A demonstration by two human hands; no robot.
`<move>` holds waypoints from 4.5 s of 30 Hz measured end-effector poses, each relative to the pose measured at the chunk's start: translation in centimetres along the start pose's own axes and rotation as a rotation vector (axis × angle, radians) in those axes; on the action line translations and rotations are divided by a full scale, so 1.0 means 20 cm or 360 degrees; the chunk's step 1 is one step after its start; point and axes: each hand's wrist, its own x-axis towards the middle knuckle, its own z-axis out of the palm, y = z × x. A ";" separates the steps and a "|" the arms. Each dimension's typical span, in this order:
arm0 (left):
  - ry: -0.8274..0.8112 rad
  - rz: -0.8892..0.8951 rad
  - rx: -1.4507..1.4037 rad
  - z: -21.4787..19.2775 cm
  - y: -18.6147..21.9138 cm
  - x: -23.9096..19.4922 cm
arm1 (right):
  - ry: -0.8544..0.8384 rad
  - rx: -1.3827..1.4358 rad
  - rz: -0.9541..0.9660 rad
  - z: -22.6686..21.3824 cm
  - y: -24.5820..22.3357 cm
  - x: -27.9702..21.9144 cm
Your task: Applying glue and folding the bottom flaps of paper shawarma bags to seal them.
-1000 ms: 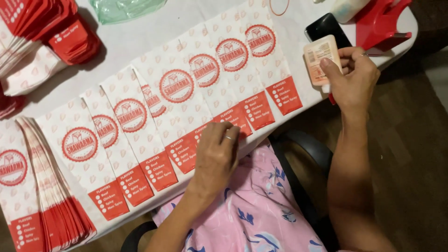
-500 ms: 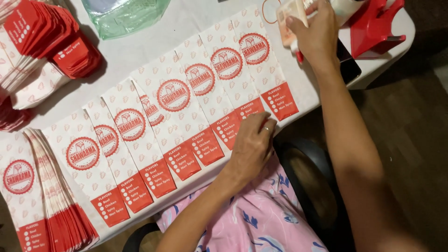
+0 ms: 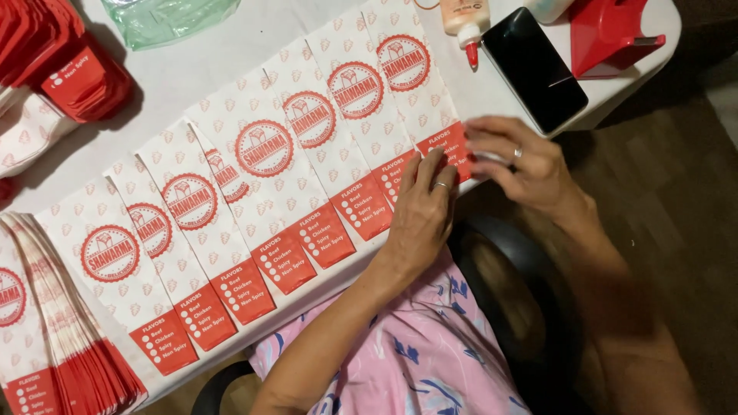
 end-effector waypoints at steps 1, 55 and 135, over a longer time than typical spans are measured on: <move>-0.0006 0.0002 -0.0003 0.00 0.00 0.00 | 0.0003 0.0000 0.0006 0.00 -0.01 -0.02; -0.0254 -0.0900 -0.0572 -0.01 0.00 0.14 | 0.0351 0.0248 0.0481 0.16 -0.06 -0.11; -0.0170 -0.0837 -0.0304 -0.28 -0.01 -0.12 | 0.0234 0.0287 0.0387 0.29 -0.33 -0.04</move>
